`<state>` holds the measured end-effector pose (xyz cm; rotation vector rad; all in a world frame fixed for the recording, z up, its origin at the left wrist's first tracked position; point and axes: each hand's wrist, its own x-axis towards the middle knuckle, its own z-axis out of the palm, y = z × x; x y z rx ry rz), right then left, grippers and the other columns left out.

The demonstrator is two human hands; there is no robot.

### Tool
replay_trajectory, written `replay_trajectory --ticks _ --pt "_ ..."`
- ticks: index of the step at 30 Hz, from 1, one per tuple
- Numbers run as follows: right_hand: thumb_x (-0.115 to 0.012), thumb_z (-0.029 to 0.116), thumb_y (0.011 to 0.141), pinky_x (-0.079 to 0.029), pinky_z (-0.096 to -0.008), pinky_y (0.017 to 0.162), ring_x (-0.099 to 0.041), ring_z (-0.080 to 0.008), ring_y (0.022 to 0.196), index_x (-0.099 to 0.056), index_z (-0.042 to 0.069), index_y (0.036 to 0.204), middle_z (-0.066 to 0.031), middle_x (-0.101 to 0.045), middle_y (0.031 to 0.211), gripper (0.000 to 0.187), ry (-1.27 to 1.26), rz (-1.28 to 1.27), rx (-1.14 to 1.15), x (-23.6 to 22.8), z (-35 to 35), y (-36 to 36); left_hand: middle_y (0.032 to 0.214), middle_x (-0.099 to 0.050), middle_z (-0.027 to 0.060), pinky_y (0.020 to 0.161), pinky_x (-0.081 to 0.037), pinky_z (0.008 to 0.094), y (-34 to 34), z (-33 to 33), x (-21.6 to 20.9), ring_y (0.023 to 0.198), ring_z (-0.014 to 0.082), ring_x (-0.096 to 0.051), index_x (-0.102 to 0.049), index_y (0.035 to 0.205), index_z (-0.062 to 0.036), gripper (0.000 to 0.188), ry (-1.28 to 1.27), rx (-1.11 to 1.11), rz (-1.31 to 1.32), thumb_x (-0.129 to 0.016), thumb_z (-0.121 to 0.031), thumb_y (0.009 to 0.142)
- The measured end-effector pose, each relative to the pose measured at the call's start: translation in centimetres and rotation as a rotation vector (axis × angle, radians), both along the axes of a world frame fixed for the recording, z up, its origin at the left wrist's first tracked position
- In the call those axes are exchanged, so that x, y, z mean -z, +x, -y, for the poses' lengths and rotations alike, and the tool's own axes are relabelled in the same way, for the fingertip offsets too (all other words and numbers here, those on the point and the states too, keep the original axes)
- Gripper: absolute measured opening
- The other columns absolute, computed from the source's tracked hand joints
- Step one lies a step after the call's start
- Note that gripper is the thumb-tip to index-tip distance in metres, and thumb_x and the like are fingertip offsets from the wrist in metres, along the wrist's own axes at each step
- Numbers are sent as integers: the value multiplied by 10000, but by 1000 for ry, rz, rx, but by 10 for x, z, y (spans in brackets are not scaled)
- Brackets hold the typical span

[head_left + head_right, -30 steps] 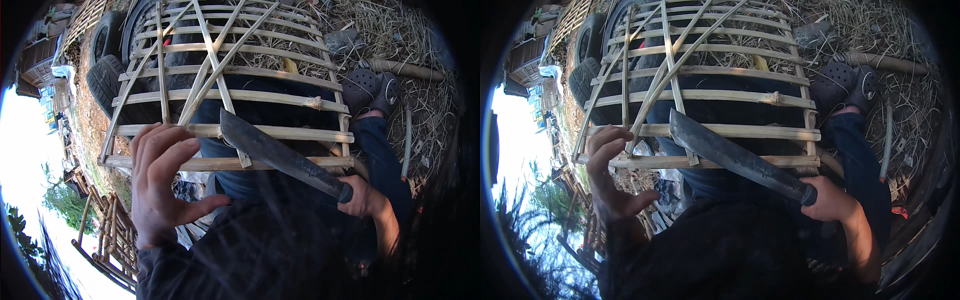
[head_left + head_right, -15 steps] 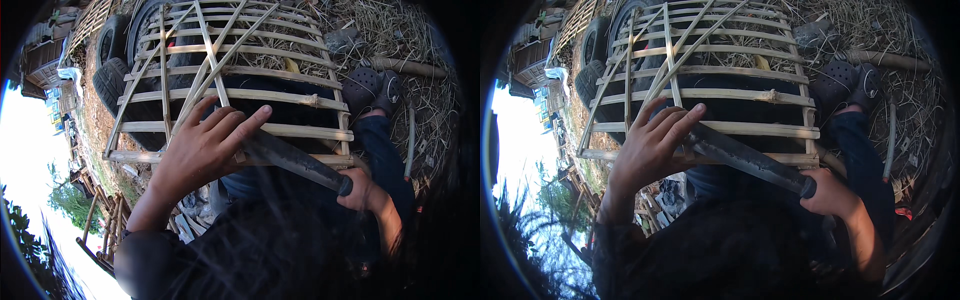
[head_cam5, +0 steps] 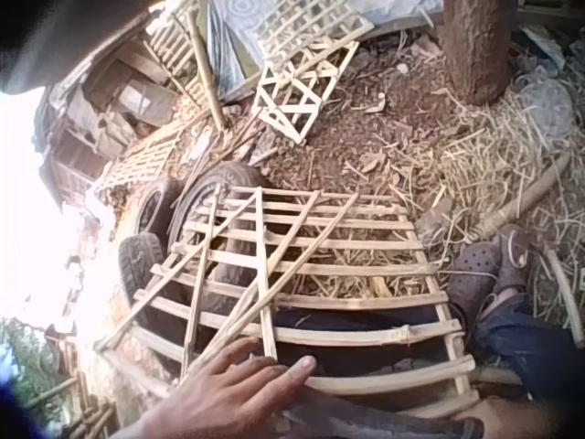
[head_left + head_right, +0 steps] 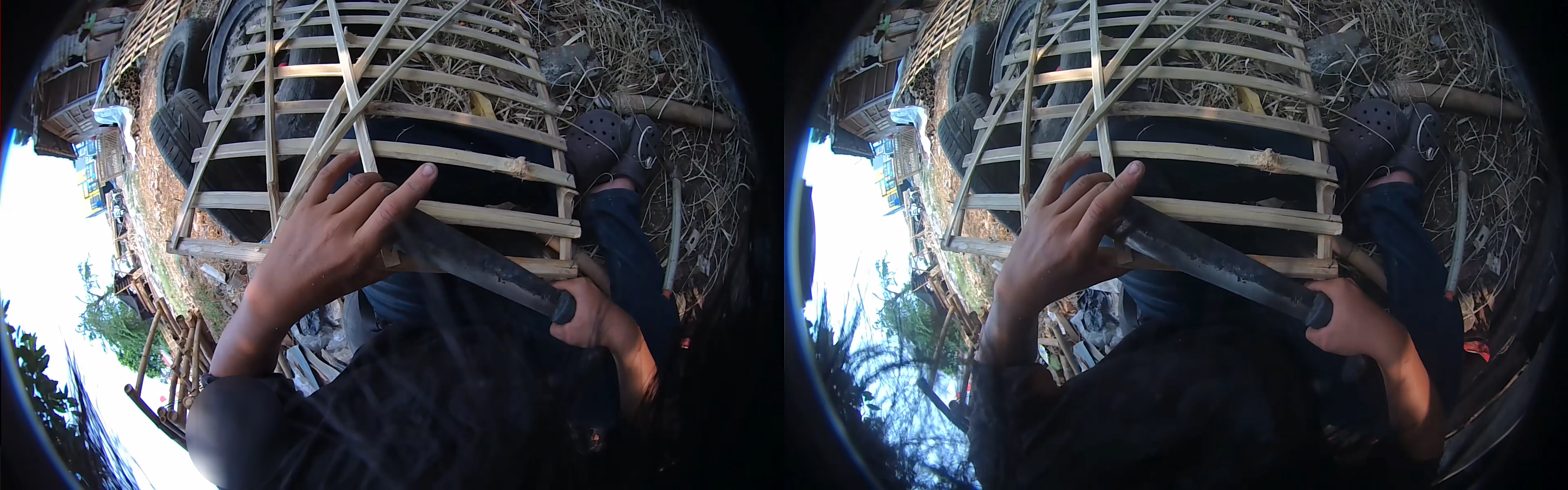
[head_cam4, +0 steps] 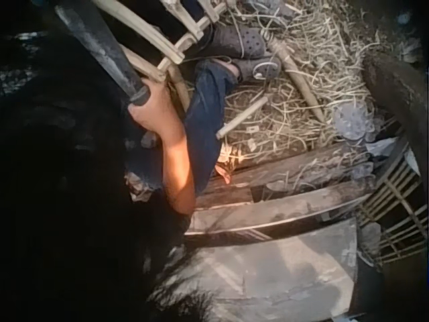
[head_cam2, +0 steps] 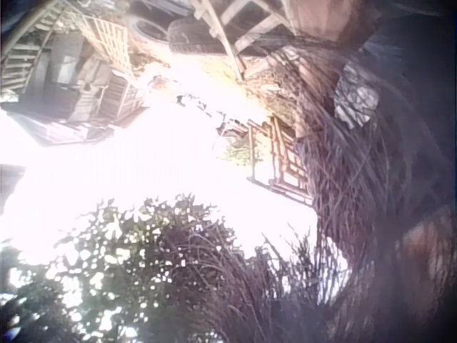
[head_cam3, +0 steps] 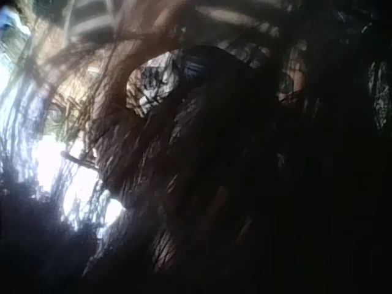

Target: The person constructs a lattice structure by assembling bamboo strips, using a hammer to secure them with nails and a machete to trim edges.

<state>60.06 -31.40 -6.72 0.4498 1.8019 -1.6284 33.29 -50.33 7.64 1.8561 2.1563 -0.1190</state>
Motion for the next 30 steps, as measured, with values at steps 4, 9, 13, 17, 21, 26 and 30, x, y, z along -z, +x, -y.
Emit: replay_trajectory --ticks 4,9,13,17,21,26,30 --pt "-709 130 648 -477 -364 907 -623 -340 1001 -639 -43 1085 -229 -647 996 475 120 24 64 -16 -2 20 1009 -609 18 1189 -194 508 -4 -10 -7 1066 213 -593 -302 1497 -159 976 26 41 -26 -785 -246 653" --pt "-707 129 649 -486 -355 873 -632 -327 969 -641 -45 1072 -226 -651 980 462 -10 34 27 -11 -2 -1 1112 -639 52 1195 -146 537 -3 4 -8 1134 240 -597 -324 1475 -115 996 -46 9 -99 -822 -289 631" --pt "-707 117 646 -494 -347 820 -646 -314 904 -646 -42 1046 -210 -663 928 435 40 -43 98 -3 1 14 1168 -649 87 1182 -189 541 -6 2 -6 1140 254 -605 -339 1462 -90 1029 -25 0 -17 -849 -326 600" --pt "-706 108 646 -494 -350 814 -648 -314 893 -647 -41 1041 -209 -664 915 426 -13 -12 52 -6 1 2 1150 -655 91 1175 -216 537 -7 7 -4 1123 252 -615 -339 1461 -93 1042 -14 12 -33 -851 -330 585" --pt "-714 114 651 -487 -356 849 -638 -322 941 -643 -38 1064 -214 -659 946 446 -16 37 68 -12 0 4 1156 -652 87 1178 -190 555 -8 6 -4 1132 253 -610 -341 1460 -97 1042 -9 16 -34 -852 -322 580" --pt "-729 132 655 -471 -368 912 -606 -340 1035 -644 -28 1093 -234 -651 998 474 118 21 112 -5 8 20 1191 -639 75 1178 -109 600 -4 3 -9 1170 247 -588 -343 1457 -99 1022 -39 -10 -28 -843 -314 593" --pt "-727 129 657 -476 -364 901 -618 -334 1017 -649 -28 1080 -238 -657 983 458 146 -47 123 -2 14 14 1175 -643 76 1172 -101 613 1 19 1 1173 239 -588 -324 1463 -98 995 -9 16 -182 -825 -269 621"
